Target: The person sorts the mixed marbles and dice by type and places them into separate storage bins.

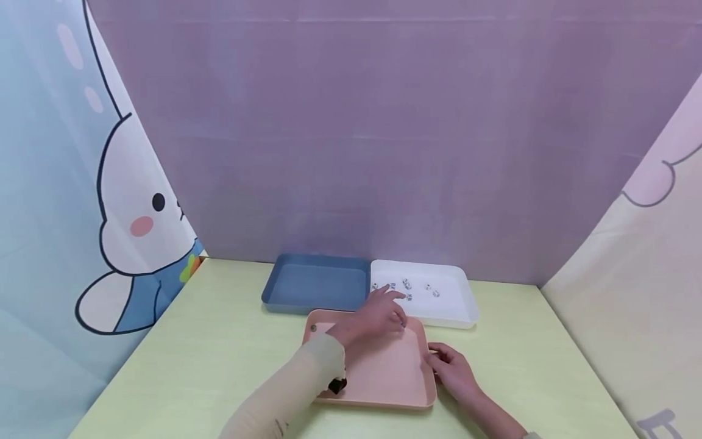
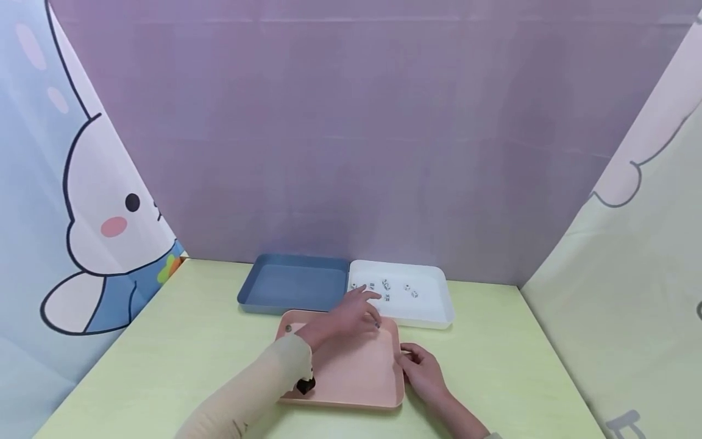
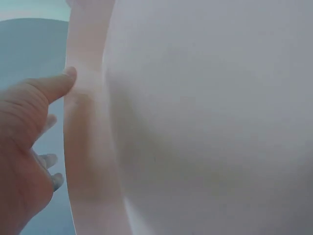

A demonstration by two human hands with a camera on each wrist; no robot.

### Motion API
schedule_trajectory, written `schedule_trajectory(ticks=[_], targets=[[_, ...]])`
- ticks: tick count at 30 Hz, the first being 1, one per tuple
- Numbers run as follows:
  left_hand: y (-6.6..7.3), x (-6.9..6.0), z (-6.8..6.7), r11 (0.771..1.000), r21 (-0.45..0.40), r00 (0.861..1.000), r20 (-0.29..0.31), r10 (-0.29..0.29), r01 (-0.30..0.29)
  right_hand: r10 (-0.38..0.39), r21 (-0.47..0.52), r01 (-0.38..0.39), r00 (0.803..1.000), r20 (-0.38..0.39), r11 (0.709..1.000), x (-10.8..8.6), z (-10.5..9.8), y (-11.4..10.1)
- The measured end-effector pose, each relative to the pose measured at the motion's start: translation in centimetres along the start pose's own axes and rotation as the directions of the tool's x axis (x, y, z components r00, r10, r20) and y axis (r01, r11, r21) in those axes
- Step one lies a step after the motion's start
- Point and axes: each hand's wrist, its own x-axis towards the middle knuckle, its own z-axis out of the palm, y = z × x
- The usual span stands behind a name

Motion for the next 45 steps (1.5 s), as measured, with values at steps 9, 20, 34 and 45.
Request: schedule_trajectory(ticks=[9,20,34,45], targets=[[-1.5,-0.9,-0.5,0.972,-0.233,0.989,-0.134,-0.055,0.022,-0.009,0.004,0.009,1.0,-0.009,1.0,0.0,0.0,0.2],[-2.9,-1.7,-1.8,0.923,-0.374,0.959,-0.215,-0.187,0.096,-0.011,0.008,0.011,1.0,-0.001,1.0,-0.1,0.0,0.0],[-5.4,-2.5,-3.2,0.855,-0.494,0.939,-0.189,-0.286,0.161,-0.01,0.005,0.01,1.0,-0.007,1.0,-0.2,0.0,0.0],[-6.6,-3.0,-3.4,0.84,-0.503,0.935,-0.155,-0.319,0.204,-0.001,0.007,0.001,1.0,0.01,1.0,-0.2,-0.2,-0.3]])
